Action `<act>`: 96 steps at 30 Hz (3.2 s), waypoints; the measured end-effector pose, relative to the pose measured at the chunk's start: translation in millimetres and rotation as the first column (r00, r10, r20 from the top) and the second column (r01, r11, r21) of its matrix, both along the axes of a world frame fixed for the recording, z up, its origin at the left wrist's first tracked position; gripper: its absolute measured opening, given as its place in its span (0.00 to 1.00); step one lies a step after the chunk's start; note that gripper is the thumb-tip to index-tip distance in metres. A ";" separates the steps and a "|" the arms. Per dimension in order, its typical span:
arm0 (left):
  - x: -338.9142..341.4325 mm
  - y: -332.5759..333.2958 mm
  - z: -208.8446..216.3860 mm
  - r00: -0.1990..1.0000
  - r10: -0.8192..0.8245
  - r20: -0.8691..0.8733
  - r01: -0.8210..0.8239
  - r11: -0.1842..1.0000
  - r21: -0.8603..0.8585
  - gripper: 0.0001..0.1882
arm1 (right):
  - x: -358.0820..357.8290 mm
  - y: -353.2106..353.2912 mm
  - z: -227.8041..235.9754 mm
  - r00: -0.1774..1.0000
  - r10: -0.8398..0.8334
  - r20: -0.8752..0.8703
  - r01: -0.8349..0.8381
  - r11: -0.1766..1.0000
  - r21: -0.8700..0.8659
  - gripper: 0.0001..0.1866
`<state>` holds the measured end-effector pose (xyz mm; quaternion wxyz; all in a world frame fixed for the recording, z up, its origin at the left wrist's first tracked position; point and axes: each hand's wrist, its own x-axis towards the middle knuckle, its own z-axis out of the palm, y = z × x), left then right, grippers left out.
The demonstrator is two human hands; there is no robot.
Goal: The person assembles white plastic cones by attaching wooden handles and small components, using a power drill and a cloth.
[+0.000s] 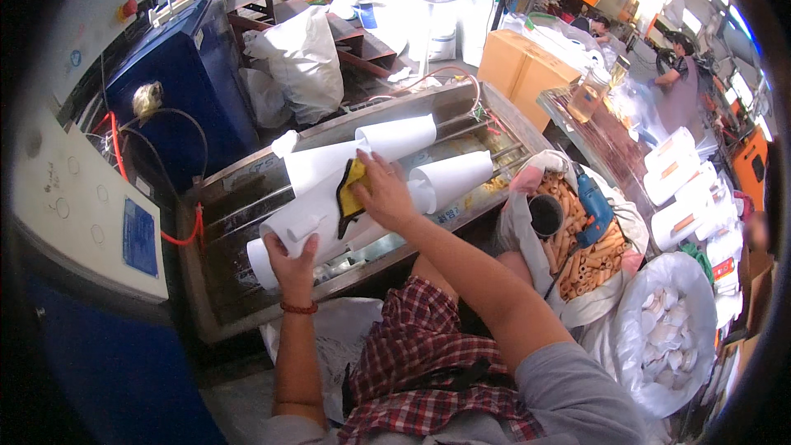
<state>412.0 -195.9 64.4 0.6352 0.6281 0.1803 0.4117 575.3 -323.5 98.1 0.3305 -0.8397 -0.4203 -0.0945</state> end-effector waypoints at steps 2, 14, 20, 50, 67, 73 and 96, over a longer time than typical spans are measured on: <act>1.1 -10.3 1.9 0.996 -0.030 -0.082 0.030 1.000 -0.001 0.35 | 9.5 -3.4 -2.3 0.999 0.023 -0.028 -0.025 0.997 -0.072 0.31; -6.5 -17.8 10.1 0.995 0.027 -0.093 -0.010 0.984 0.176 0.27 | 78.1 7.7 0.5 0.927 0.337 -0.163 -0.375 0.844 -0.385 0.30; -6.0 -2.8 -19.3 0.969 0.209 -0.132 -0.222 0.970 -0.097 0.25 | -30.4 19.0 22.8 0.883 0.428 0.190 -0.406 0.902 -0.146 0.30; 18.7 -92.1 21.2 0.880 -0.169 0.443 0.454 0.571 -0.684 0.25 | -82.3 -45.7 -92.2 0.271 0.808 -0.523 0.502 0.345 0.793 0.21; -3.0 -124.1 25.8 0.942 -0.313 -0.125 0.218 0.849 -0.481 0.31 | -38.3 -188.2 3.5 0.698 0.412 -0.587 0.522 0.269 0.809 0.25; -38.4 -108.6 11.9 0.834 -0.539 -0.120 0.334 0.667 -0.666 0.26 | -58.7 -360.0 3.9 0.763 -0.499 -0.412 0.647 0.595 0.477 0.31; -37.3 -128.5 8.4 0.732 -0.485 -0.478 0.485 0.864 -0.134 0.35 | 109.7 -592.0 -97.4 0.102 -0.962 -0.255 0.962 0.160 -0.219 0.16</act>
